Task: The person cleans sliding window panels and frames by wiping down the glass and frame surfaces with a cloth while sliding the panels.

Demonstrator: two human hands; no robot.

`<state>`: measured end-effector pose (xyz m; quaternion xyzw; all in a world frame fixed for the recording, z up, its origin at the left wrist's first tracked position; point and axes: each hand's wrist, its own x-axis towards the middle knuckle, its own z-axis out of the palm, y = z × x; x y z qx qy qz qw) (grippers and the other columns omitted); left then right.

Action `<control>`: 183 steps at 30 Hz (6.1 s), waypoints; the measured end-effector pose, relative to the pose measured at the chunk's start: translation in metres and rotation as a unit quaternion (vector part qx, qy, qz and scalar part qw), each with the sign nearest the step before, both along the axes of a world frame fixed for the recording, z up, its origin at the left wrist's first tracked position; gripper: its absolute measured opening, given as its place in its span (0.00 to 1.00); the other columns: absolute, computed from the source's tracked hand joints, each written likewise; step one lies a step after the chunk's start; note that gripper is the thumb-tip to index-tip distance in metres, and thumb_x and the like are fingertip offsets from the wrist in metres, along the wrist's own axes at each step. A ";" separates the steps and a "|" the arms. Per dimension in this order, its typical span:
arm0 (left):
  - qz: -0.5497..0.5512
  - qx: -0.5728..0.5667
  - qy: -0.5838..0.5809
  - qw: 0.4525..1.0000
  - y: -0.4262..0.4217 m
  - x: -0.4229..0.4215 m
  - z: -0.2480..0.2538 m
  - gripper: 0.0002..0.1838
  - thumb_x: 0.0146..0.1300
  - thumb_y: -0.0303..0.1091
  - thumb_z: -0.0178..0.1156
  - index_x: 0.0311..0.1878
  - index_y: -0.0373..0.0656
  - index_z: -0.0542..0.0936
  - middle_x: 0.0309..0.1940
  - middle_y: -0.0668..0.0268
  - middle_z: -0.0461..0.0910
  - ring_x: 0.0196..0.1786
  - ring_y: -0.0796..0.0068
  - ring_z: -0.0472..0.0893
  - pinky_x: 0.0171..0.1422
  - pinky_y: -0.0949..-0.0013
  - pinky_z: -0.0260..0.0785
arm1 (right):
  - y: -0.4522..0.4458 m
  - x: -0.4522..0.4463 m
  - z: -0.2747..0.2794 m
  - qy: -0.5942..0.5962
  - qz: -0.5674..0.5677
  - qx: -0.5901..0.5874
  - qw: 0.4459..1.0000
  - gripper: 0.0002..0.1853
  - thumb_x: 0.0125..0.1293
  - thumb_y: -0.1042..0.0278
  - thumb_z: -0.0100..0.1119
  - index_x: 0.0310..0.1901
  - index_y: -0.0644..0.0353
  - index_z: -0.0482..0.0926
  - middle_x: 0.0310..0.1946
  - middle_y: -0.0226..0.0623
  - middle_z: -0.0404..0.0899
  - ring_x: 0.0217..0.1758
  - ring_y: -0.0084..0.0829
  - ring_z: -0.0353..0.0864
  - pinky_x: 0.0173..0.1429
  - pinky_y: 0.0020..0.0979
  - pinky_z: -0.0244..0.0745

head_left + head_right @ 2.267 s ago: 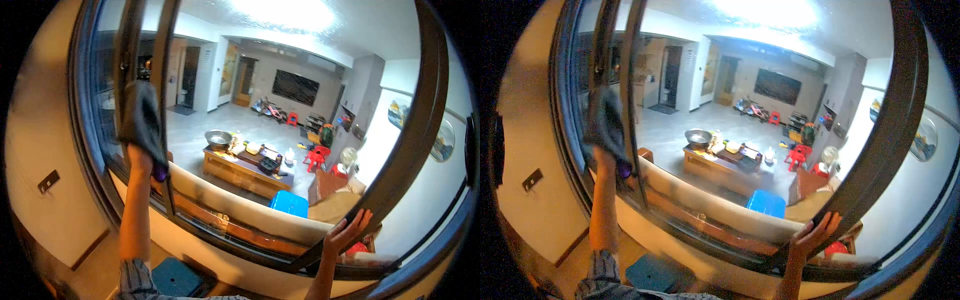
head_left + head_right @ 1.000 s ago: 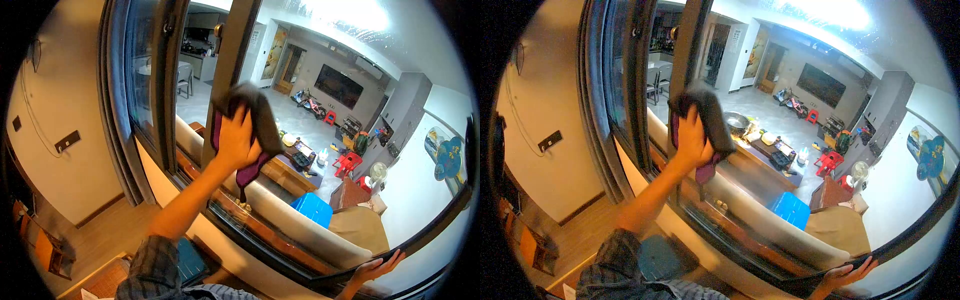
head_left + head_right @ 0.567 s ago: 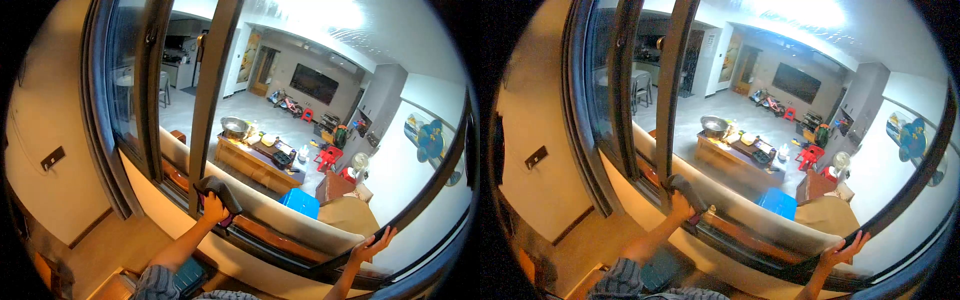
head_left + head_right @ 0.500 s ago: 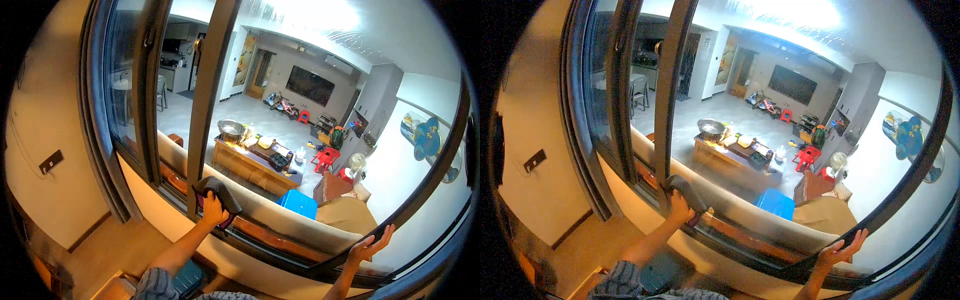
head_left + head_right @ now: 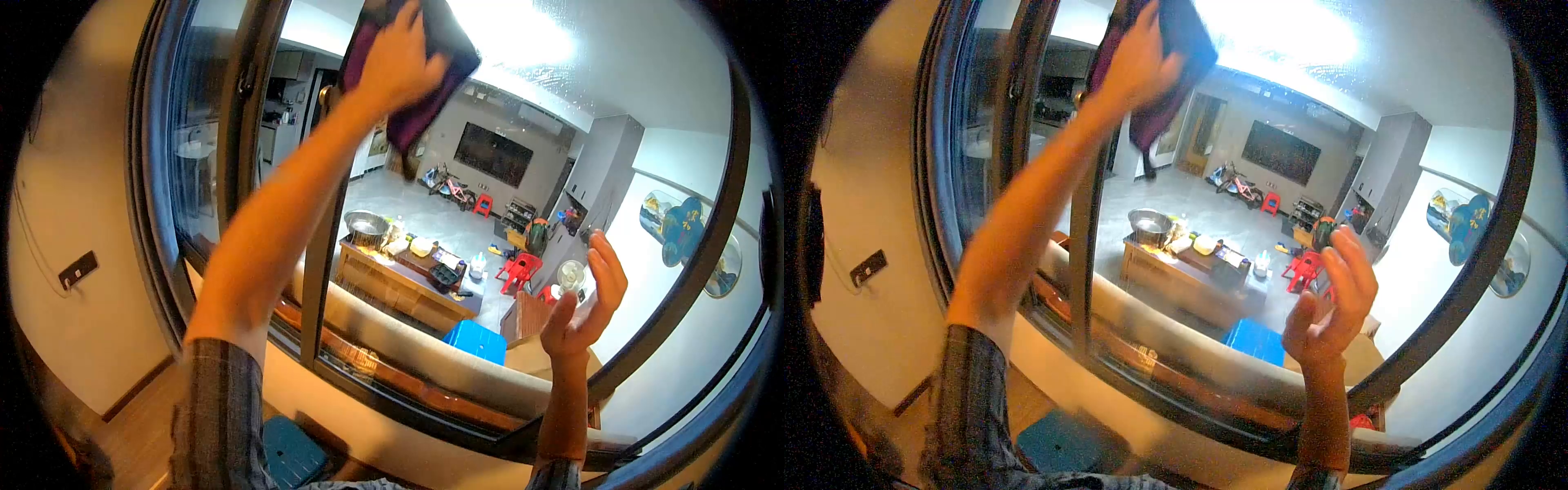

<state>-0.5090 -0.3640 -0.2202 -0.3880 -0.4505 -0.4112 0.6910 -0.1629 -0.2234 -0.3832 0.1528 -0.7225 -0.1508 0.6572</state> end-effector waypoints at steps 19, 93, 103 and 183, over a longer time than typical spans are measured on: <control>-0.037 -0.366 0.146 0.918 0.018 0.073 -0.070 0.33 0.70 0.40 0.55 0.78 0.50 0.66 0.54 0.51 0.82 0.57 0.50 0.79 0.80 0.45 0.53 | 0.037 0.032 -0.002 -0.003 -0.056 -0.001 0.998 0.19 0.75 0.64 0.51 0.63 0.61 0.69 0.61 0.53 0.74 0.64 0.55 0.77 0.68 0.52 0.75; -0.368 -0.215 -0.128 0.896 -0.035 0.156 -0.185 0.22 0.61 0.22 0.60 0.60 0.42 0.82 0.60 0.53 0.74 0.65 0.54 0.75 0.71 0.57 0.66 | 0.146 -0.057 0.352 0.163 -0.250 0.092 0.950 0.48 0.55 0.52 0.73 0.76 0.58 0.63 0.77 0.50 0.62 0.79 0.52 0.62 0.82 0.47 0.58; -0.381 -0.168 -0.159 0.895 -0.020 0.107 -0.219 0.17 0.63 0.23 0.60 0.55 0.42 0.85 0.58 0.53 0.77 0.60 0.58 0.76 0.67 0.59 0.68 | 0.011 -0.126 0.289 0.009 -0.234 0.265 0.935 0.33 0.65 0.52 0.59 0.66 0.67 0.73 0.68 0.59 0.70 0.72 0.55 0.68 0.80 0.47 0.59; -0.398 -0.151 -0.265 0.865 -0.041 0.222 -0.333 0.06 0.72 0.23 0.56 0.39 0.38 0.82 0.38 0.56 0.80 0.40 0.65 0.79 0.45 0.68 0.71 | 0.092 0.021 -0.186 -0.250 -0.374 -0.067 0.891 0.32 0.66 0.73 0.57 0.71 0.74 0.67 0.72 0.65 0.65 0.78 0.60 0.61 0.84 0.51 0.50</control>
